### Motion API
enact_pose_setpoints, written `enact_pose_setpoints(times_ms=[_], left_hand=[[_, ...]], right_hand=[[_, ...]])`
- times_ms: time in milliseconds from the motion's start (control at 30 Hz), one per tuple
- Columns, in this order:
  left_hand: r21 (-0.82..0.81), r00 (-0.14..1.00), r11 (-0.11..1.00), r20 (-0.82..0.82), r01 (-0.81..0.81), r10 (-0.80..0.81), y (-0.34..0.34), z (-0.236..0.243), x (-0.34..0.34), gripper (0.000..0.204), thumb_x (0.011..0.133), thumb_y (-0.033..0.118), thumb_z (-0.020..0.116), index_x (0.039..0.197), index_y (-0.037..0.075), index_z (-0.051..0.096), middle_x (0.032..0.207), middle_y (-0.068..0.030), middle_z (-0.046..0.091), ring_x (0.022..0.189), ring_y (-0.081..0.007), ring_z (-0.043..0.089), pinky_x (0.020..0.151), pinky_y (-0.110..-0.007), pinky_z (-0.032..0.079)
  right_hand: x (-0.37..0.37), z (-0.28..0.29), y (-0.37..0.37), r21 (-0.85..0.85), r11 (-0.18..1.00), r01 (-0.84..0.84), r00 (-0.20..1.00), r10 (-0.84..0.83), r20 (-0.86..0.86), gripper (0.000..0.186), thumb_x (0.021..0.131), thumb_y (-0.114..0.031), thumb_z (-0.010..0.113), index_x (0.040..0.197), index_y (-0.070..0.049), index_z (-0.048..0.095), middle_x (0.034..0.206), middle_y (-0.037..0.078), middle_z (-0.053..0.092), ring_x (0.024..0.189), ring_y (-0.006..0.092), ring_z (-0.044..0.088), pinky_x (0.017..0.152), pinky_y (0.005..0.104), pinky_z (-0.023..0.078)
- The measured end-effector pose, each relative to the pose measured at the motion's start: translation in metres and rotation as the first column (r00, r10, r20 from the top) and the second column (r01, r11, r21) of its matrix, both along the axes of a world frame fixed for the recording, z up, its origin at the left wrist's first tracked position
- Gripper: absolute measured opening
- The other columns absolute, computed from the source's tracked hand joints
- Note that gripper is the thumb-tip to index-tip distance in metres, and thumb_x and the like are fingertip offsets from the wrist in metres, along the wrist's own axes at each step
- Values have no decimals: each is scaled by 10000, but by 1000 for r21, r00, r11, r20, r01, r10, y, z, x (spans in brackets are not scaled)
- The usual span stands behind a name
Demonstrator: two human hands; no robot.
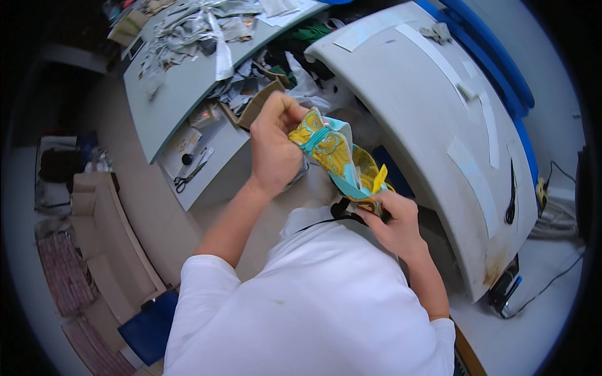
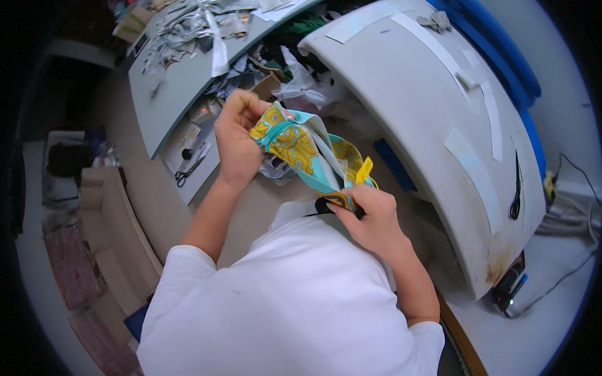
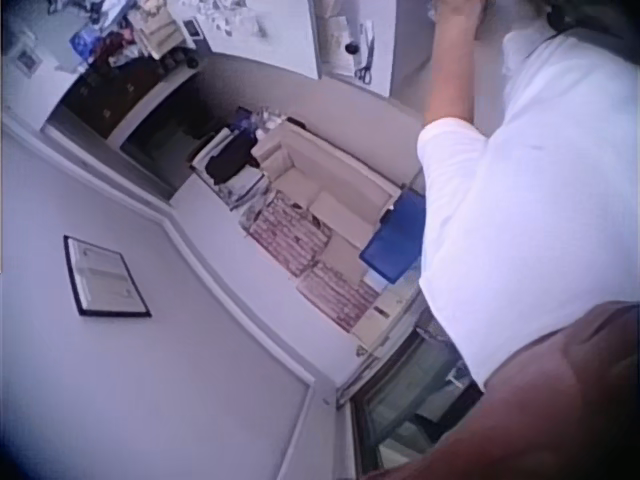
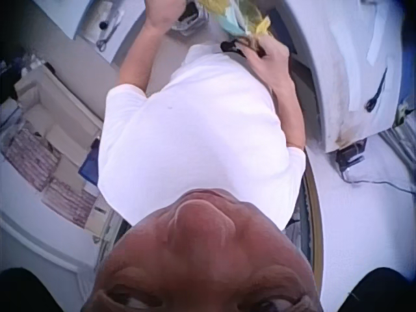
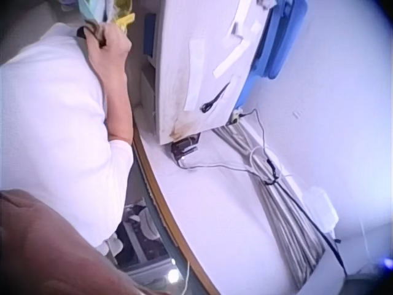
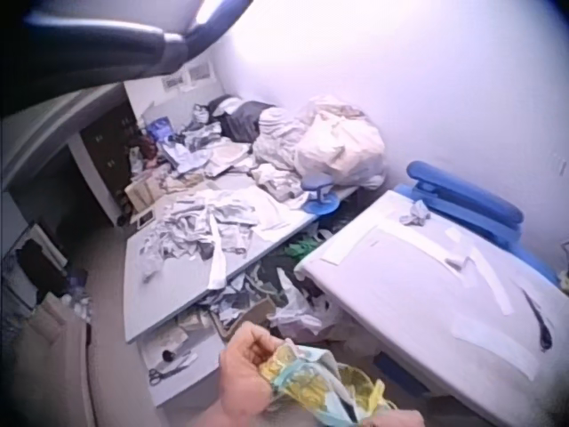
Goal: The person unfolds a patterned fabric on a white worktable and uses scissors to cut the fabric into strips. The person then folds the cut pieces and places them aside.
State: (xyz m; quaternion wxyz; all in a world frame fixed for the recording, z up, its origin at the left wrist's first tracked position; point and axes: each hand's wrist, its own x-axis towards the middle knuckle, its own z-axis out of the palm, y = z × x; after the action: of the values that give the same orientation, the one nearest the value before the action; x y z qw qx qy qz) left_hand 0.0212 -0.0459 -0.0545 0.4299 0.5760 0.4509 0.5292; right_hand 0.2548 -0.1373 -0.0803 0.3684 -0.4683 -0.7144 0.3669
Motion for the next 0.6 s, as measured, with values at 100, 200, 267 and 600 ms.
enact_pose_setpoints(times_ms=[100,200,267,600], left_hand=[[-2,971,972,-58,233,-233,11,31,-15,149,832,-88,642,959,-12,662,981,-120,680,942,-168,645,844,-289,517],[58,900,913,-201,404,-386,16,53,-21,139,784,-59,634,858,-5,739,1015,-133,681,972,-194,619,878,-308,493],[22,874,884,-163,467,-457,13,69,-21,152,768,-56,599,822,-12,735,1025,-143,676,960,-202,617,861,-298,490],[24,766,866,-478,500,-429,-6,127,-14,186,547,-114,454,611,-16,598,1071,-133,620,978,-255,590,802,-328,461]], right_hand=[[16,-4,1,-58,996,-73,997,71,-40,187,747,-60,793,842,12,649,703,120,588,600,248,553,558,312,429],[29,-14,6,-4,991,-136,987,136,-89,181,747,-41,780,870,19,661,734,118,601,641,263,555,582,327,434],[34,-21,5,-98,988,-121,990,112,-89,179,744,-35,779,881,12,675,756,115,615,670,264,566,592,322,439],[43,-31,20,0,956,-294,936,287,205,137,731,-20,758,853,-27,695,772,119,618,773,315,585,780,400,458]])
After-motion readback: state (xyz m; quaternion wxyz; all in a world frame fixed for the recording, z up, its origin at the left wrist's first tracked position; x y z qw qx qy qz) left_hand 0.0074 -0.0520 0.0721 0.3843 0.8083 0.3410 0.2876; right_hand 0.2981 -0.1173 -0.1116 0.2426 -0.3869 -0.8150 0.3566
